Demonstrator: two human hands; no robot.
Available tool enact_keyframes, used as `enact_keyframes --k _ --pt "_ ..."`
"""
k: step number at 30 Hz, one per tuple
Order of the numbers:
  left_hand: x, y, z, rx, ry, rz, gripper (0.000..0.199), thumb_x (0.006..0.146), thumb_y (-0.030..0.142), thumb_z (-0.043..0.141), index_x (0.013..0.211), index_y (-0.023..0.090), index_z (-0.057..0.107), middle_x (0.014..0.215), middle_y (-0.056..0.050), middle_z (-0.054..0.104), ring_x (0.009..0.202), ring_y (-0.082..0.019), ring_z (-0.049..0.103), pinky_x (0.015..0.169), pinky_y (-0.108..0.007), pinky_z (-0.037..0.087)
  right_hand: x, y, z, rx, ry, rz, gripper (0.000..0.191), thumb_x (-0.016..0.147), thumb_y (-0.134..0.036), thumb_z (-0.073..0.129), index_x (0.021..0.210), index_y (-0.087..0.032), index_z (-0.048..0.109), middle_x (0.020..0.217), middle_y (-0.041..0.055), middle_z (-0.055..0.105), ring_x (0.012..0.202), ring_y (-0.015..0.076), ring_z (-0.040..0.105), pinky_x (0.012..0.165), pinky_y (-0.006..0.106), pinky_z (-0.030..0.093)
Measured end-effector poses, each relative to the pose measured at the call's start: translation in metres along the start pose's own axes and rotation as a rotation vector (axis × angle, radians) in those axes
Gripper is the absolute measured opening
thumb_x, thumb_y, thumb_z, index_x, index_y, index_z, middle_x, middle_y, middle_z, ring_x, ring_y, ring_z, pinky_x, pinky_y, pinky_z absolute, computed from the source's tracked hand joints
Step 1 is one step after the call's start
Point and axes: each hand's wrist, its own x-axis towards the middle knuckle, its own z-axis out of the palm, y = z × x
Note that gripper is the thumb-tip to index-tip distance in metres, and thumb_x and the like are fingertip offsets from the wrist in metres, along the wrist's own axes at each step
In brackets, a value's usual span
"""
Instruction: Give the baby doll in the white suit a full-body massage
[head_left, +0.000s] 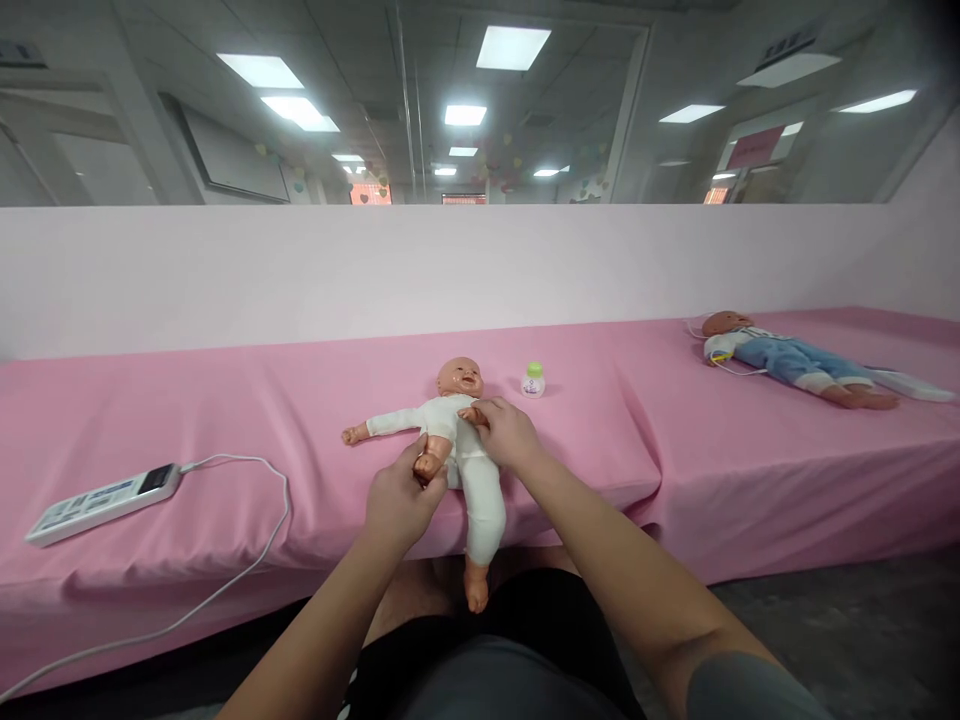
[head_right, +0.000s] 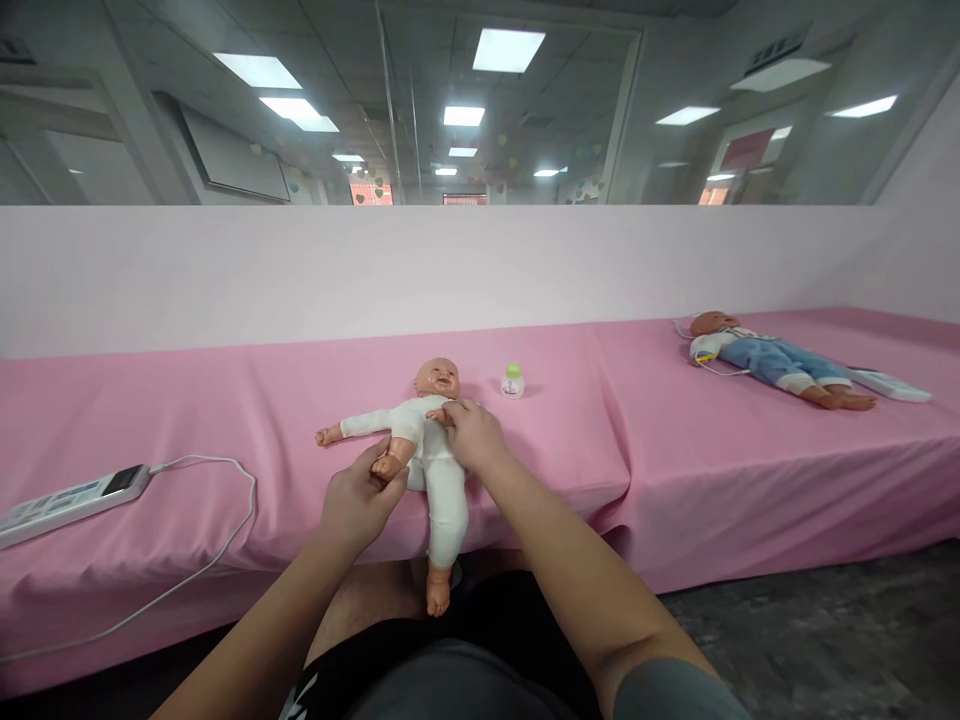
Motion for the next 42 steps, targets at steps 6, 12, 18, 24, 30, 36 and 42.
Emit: enact_keyframes --k 6,12,18,24,30,36,42 --pt "-0.05 -0.012 -0.015 -0.083 0.027 0.013 0.056 0.088 0.038 0.065 0.139 0.017 0.063 0.073 0.003 0.074 0.062 -0.017 0.07 0.065 -0.027 0.056 0.008 0.05 -0.007 0.28 0.184 0.218 0.036 0.091 -0.031 0.063 0.127 -0.029 0.066 0.113 0.0028 0.074 0.097 0.019 0.069 0.089 0.031 0.054" --pt "-0.112 -0.054 -0.017 -0.169 0.056 0.104 0.043 0.085 0.037 0.069 0.126 0.022 0.07 0.098 -0.002 0.081 0.079 -0.02 0.078 0.072 -0.025 0.062 0.003 0.117 -0.01 0.41 0.267 0.653 0.052 0.084 -0.043 0.068 0.131 -0.024 0.058 0.108 0.0057 0.075 0.088 0.0224 0.072 0.071 0.03 0.056" --pt "-0.132 -0.076 -0.009 -0.197 0.016 0.064 0.043 0.085 0.036 0.071 0.127 0.024 0.071 0.109 -0.004 0.081 0.089 -0.024 0.079 0.08 -0.028 0.064 -0.013 0.143 -0.008 0.344 0.2 0.762 0.052 0.08 -0.043 0.069 0.124 -0.019 0.059 0.099 0.0119 0.074 0.075 0.0257 0.07 0.063 0.034 0.053" --pt "-0.124 -0.072 -0.008 -0.227 0.02 0.084 0.044 0.086 0.035 0.071 0.129 0.024 0.07 0.108 -0.002 0.082 0.088 -0.023 0.08 0.078 -0.026 0.064 -0.009 0.123 -0.012 0.375 0.258 0.705 0.056 0.082 -0.041 0.067 0.133 -0.022 0.055 0.111 0.0103 0.074 0.087 0.0244 0.072 0.069 0.031 0.055" --pt "-0.093 -0.05 -0.013 -0.216 0.015 0.109 0.046 0.086 0.034 0.069 0.131 0.022 0.068 0.111 -0.002 0.081 0.093 -0.022 0.078 0.084 -0.028 0.063 0.005 0.061 -0.019 0.406 0.34 0.366 0.047 0.086 -0.034 0.066 0.132 -0.027 0.058 0.121 0.0041 0.073 0.094 0.0199 0.071 0.087 0.034 0.057" --pt "-0.05 -0.028 -0.005 -0.189 0.005 0.055 0.057 0.088 0.04 0.067 0.14 0.018 0.062 0.088 0.0 0.078 0.074 -0.018 0.073 0.074 -0.029 0.061 0.002 0.004 0.002 0.221 0.152 0.006 0.04 0.085 -0.019 0.067 0.124 -0.026 0.067 0.121 0.0054 0.07 0.108 0.0217 0.064 0.097 0.036 0.052" --pt "-0.025 -0.012 0.007 -0.191 0.006 -0.026 0.059 0.087 0.039 0.065 0.141 0.015 0.062 0.069 0.004 0.068 0.061 -0.015 0.064 0.065 -0.028 0.055 -0.007 -0.007 0.012 0.064 0.051 -0.089 0.027 0.096 -0.021 0.06 0.119 -0.025 0.072 0.115 0.0073 0.069 0.115 0.0249 0.058 0.103 0.038 0.046"
